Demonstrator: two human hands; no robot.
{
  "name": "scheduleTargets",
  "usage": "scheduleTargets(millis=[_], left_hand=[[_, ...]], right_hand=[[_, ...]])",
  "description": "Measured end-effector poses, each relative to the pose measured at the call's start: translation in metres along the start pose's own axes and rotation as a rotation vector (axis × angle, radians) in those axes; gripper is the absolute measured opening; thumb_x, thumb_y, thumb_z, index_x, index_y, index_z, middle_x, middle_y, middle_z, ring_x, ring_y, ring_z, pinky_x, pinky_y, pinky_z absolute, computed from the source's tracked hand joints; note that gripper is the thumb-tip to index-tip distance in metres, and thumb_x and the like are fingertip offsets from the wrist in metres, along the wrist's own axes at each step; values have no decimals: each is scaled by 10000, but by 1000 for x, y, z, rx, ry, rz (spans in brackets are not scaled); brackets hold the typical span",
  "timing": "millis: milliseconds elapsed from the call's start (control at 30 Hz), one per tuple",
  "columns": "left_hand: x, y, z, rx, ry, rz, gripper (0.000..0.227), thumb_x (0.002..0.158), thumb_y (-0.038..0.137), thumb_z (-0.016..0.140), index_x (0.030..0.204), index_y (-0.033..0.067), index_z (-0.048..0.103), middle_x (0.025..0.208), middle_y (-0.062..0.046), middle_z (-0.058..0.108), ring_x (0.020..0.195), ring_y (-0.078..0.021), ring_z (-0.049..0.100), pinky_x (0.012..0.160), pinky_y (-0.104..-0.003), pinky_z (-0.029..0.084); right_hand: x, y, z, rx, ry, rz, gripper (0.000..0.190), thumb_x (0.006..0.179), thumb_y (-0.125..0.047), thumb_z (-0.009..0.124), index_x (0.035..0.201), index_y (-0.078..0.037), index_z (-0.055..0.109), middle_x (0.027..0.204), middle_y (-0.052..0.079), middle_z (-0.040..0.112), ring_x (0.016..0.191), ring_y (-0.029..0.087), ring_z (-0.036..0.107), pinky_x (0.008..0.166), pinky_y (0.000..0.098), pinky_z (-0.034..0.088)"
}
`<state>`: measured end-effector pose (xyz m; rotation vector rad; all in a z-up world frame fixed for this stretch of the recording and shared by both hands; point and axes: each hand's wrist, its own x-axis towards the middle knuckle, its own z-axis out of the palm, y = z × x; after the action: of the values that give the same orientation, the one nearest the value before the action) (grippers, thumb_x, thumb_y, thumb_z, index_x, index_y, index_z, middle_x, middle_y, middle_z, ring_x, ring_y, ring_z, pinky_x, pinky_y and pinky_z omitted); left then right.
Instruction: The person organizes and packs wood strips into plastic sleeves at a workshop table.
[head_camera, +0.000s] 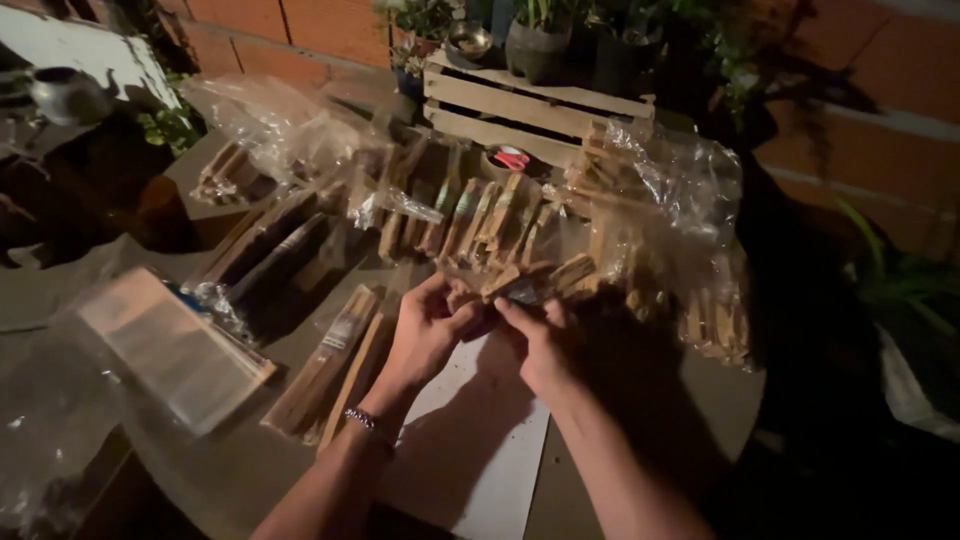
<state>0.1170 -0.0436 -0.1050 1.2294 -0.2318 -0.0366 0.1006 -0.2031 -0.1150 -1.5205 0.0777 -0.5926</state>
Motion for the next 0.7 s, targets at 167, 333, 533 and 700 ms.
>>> scheduleTargets(millis=[167, 333, 533, 700], left_hand=[[-10, 26, 6, -19, -18, -28, 128, 837, -24, 774, 950, -76, 742, 633, -150, 581, 641, -198, 579, 582, -356, 569], [-19, 41, 12, -44, -14, -48, 208, 812, -26, 820, 982, -112, 735, 688, -168, 608, 602, -241, 658, 563, -423, 595], [-23, 38, 16, 35, -53, -11, 72, 858, 5, 804, 872, -55, 766, 654, -162, 667, 568, -206, 676, 565, -354, 604], [-21, 25, 16, 56, -58, -62, 190, 866, 83, 833, 853, -70, 722, 724, -186, 695, 625, -210, 669, 596, -380, 611]], right_hand=[[8, 49, -30, -547, -104, -301, 485, 739, -77, 841, 1157, -265, 683, 911, 89, 650, 871, 268, 666, 822, 431, 557], [8, 72, -42, -1073, -222, -611, 639, 762, -117, 806, 1332, -387, 703, 965, 64, 636, 933, 257, 675, 844, 403, 529], [-1, 27, 0, 663, -209, 382, 213, 966, -208, 687, 1077, -27, 705, 1174, 162, 763, 1101, 307, 703, 942, 465, 592], [3, 20, -2, 696, -128, 486, 238, 981, -301, 674, 1059, -82, 721, 1212, 126, 759, 1187, 308, 701, 950, 435, 596]])
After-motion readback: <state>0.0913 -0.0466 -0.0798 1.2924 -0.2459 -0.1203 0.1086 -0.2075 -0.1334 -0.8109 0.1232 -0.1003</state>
